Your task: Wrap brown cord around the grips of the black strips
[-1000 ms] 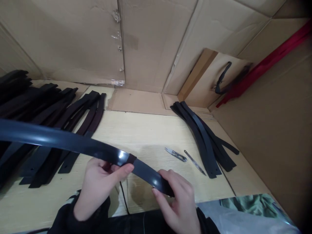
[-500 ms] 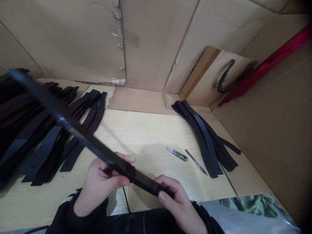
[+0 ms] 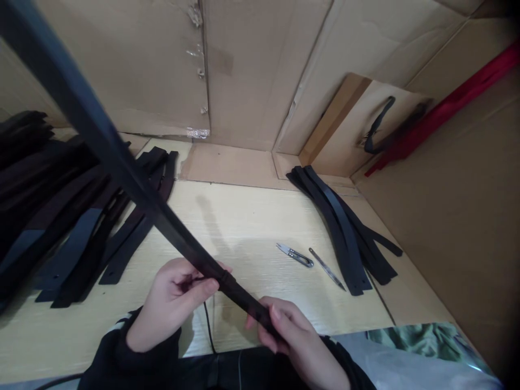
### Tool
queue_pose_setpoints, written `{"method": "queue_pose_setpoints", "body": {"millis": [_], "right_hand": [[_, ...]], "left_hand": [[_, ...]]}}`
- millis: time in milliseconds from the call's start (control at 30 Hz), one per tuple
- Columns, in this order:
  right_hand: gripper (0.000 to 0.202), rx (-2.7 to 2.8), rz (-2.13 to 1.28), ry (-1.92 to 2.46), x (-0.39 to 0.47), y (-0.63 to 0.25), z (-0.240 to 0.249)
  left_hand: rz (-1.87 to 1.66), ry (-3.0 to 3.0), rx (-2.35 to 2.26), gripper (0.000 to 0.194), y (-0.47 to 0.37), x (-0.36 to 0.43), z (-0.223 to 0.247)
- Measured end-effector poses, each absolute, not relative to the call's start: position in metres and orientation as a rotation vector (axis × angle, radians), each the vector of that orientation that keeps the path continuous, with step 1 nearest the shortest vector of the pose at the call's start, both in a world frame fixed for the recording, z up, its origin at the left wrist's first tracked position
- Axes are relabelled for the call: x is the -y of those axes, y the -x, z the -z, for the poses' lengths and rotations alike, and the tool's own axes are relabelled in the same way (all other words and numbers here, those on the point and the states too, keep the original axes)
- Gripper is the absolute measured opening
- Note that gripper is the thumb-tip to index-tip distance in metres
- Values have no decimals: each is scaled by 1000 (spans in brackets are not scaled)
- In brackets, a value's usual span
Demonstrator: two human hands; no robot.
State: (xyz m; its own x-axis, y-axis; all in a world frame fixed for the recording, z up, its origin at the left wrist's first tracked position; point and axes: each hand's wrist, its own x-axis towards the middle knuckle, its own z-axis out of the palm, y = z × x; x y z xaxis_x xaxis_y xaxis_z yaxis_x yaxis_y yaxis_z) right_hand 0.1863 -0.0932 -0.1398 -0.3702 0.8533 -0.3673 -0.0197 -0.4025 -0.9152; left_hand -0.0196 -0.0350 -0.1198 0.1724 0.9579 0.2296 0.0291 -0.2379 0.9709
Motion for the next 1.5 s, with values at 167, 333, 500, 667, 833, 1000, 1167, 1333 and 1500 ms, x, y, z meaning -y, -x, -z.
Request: {"method": "queue_pose_setpoints", "body": {"millis": [167, 333, 500, 667, 833, 1000, 1167, 1333, 1500], "right_hand": [[21, 1567, -892, 1468, 100, -181, 147], [17, 1683, -1170, 1492, 93, -185, 141], [57, 1519, -2015, 1022, 85, -189, 138], [35, 1560, -1272, 1418, 92, -178, 142], [17, 1585, -934, 1507, 97, -177, 148], [56, 1510, -2008, 1087, 89, -184, 142], [32, 1657, -1318, 1436, 93, -178, 140], [19, 1677, -1079, 1605, 95, -177, 142], [65, 1590, -2147, 1008, 85, -182, 145]], "left_hand": [[-1205, -1387, -1051, 22, 17, 35, 118], [-1155, -1405, -1096, 19, 20, 37, 120], [-1156, -1406, -916, 8, 25, 38, 123], [-1187, -1403, -1024, 25, 22, 37, 122], [-1164, -1410, -1101, 5, 17, 37, 120], [-1145, -1417, -973, 16, 22, 35, 126], [-1184, -1439, -989, 34, 20, 36, 127], [-1148, -1399, -1017, 41, 18, 38, 128], [-1111, -1349, -912, 49, 23, 40, 134]]}}
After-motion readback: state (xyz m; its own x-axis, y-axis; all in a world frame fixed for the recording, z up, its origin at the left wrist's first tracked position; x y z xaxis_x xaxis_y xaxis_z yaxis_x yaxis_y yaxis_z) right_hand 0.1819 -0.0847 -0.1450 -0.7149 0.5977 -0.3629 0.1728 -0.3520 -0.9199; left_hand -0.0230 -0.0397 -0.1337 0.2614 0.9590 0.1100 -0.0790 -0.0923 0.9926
